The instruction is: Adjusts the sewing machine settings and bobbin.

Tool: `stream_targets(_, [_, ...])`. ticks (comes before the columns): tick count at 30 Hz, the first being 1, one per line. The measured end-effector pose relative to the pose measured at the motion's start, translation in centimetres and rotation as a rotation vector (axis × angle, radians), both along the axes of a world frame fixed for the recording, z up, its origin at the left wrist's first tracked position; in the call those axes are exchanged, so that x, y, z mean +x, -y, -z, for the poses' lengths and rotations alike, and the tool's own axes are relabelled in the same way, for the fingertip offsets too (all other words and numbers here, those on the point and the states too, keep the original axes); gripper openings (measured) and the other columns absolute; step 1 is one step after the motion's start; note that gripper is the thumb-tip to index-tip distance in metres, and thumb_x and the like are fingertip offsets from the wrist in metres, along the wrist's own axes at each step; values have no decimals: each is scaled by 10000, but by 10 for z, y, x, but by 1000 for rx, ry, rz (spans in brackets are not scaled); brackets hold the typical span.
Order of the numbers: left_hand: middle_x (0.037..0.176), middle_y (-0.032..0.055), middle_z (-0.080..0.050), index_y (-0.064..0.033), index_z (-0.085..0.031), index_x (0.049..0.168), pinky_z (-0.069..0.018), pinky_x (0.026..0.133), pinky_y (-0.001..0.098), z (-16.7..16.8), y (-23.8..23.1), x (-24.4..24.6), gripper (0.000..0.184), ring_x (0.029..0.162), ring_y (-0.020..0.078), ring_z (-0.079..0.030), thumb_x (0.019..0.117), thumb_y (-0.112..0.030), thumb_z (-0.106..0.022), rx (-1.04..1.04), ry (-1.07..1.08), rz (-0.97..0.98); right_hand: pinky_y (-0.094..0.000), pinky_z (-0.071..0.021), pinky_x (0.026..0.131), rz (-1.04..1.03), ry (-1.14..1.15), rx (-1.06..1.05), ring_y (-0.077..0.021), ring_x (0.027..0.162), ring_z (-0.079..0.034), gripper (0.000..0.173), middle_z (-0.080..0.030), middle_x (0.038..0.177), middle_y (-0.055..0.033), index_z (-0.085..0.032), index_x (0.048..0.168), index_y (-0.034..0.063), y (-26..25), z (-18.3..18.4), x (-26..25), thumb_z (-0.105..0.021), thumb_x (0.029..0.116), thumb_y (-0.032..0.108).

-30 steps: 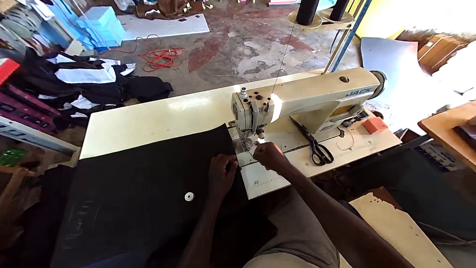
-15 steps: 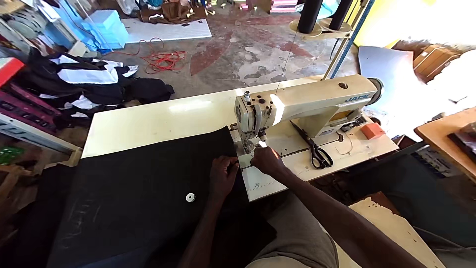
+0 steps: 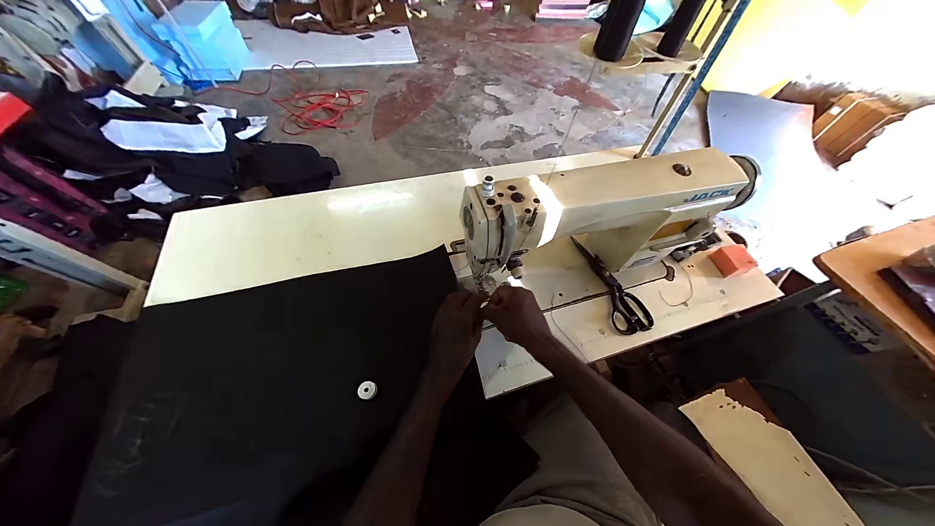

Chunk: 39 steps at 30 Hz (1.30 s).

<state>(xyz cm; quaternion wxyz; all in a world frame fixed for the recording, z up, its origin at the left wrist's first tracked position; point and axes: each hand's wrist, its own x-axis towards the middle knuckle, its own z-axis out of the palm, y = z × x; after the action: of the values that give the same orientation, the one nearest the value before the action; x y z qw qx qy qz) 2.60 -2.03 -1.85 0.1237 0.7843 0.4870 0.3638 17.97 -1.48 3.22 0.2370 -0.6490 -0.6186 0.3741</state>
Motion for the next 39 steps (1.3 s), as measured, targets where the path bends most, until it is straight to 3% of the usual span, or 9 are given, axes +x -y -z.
stream_targets(4, [1019,124,-690,-54,-747,1031,-579,862,454,3,-1,1,118,983,290,-675,930,-36,-689,89,-2,0,-515,-492,575,44,63,86,-271,646,-612,209,-594,678,-84,-644,820,76,6,6,-5,-668,912,262])
stream_targets(11, [1085,138,-709,-31,-739,1030,-582,918,449,4,1,-1,125,1045,278,-689,973,-103,-654,35,65,-52,-482,-472,555,69,-20,80,-235,601,-585,205,-581,642,-54,-658,804,91,19,9,-7,-685,907,266])
stream_targets(13, [1029,86,-705,-52,-746,1032,-598,834,360,3,0,-3,128,924,177,-691,978,-141,-672,-4,167,-77,-467,-470,546,90,-78,96,-217,583,-572,180,-583,636,-45,-675,812,90,20,12,-3,-683,907,241])
stream_targets(16, [996,41,-700,-75,-744,1052,-595,722,286,2,0,-8,122,791,92,-669,982,-161,-693,-88,342,-96,-429,-496,513,96,-160,104,-192,524,-574,153,-600,627,-41,-698,902,82,21,18,-1,-640,948,216])
stream_targets(21, [966,36,-706,-72,-727,1077,-587,735,308,0,1,-14,179,796,106,-668,1041,-180,-589,-170,456,-111,-379,-556,511,123,-299,29,-180,520,-622,208,-652,678,-61,-693,1065,60,17,25,-10,-624,1020,250])
stream_targets(25, [936,25,-702,-83,-731,1056,-577,712,306,2,0,-14,160,775,99,-660,1033,-181,-607,-195,434,-137,-264,-480,417,228,-673,-179,-127,458,-562,307,-627,655,-71,-631,1176,-11,13,18,-19,-499,1097,255])
stream_targets(28, [935,26,-712,-78,-733,1045,-582,711,298,2,-1,-16,148,782,99,-669,1026,-169,-618,-191,466,-110,-225,-437,396,314,-863,-314,-93,442,-530,338,-618,640,-50,-645,1131,6,6,13,-23,-516,1087,315])
stream_targets(31, [938,26,-716,-77,-734,1044,-588,732,305,2,-1,-16,137,800,101,-677,1019,-169,-636,-205,481,-91,-194,-383,385,378,-976,-402,-61,439,-484,198,-584,630,-16,-633,1030,36,-1,7,-27,-602,1038,231])
stream_targets(39, [890,33,-697,-84,-718,1036,-575,686,321,3,-1,-15,151,740,111,-656,1027,-207,-631,-207,413,-128,-185,-360,373,446,-1026,-405,-58,427,-458,114,-548,616,-14,-590,992,49,3,7,-30,-602,1023,158])
